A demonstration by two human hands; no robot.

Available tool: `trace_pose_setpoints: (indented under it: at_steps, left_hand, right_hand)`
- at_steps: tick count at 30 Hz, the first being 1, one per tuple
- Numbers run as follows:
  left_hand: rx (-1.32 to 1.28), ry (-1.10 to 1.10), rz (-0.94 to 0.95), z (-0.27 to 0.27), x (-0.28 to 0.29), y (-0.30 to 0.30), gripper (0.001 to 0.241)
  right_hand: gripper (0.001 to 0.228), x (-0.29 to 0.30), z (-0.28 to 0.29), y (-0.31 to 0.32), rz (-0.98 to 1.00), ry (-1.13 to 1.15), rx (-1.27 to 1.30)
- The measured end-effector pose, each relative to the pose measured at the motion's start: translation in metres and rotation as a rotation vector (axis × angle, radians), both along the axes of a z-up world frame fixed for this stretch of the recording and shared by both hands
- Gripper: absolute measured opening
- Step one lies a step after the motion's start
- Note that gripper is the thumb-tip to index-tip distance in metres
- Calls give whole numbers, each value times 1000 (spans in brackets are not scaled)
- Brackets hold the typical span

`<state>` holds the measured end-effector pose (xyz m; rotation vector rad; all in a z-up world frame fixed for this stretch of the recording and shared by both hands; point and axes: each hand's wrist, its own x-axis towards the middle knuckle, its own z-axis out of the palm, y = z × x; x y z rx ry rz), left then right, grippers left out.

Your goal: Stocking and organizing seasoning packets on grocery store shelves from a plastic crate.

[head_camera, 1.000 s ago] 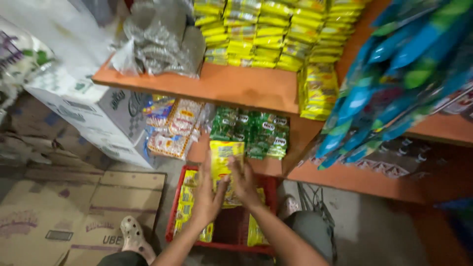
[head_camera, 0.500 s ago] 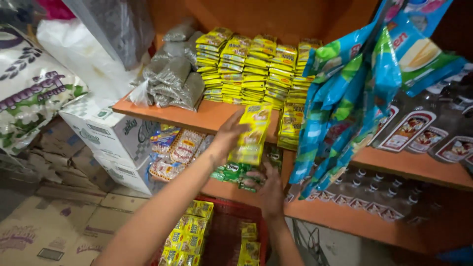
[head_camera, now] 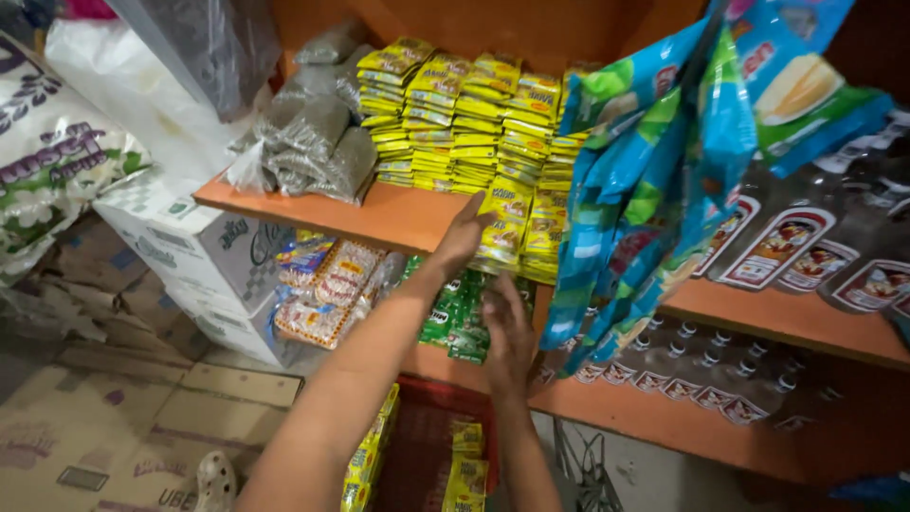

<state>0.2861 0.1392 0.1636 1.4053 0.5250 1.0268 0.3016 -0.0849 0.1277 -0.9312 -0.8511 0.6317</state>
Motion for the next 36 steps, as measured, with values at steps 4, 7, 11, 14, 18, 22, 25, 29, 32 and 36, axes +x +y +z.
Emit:
trace_pose_setpoints:
  at_steps: [4, 7, 11, 14, 18, 22, 25, 29, 32, 36]
  left_hand:
    - [-1, -16, -23, 6, 13, -4, 71]
    - [72, -17, -10, -29, 41, 33, 73]
    - [461, 335, 214, -19, 23, 11, 77]
    - [455, 291, 323, 45, -53, -66, 80]
    - [580, 45, 431, 15, -152, -117, 53]
    - [174, 153, 461, -129, -243, -112, 33]
    - [-184, 346, 639, -360, -323, -74, 36]
    - [-566, 867, 740, -488, -372, -106, 51]
    - [-343, 1153, 846, -517, -394, -125, 68]
    - [-365, 1030, 710, -455, -382, -174, 70]
  right_hand:
    - [56, 2, 8, 7, -76, -191, 81]
    - [58, 14, -20, 26, -55, -165, 115]
    - [49, 5, -34, 30, -23, 14, 162]
    - [25, -6, -45, 21, -32, 9, 184]
    - [21, -26, -92, 29, 130, 29, 149]
    - [25, -54, -189, 51, 328, -420, -229]
    - [25, -62, -298, 55, 429, -735, -447]
    - [23, -92, -328, 47, 599, -844, -708]
    - [25, -119, -340, 70, 530, -1150, -668]
    - [47, -152, -382, 116, 440, -1208, -382]
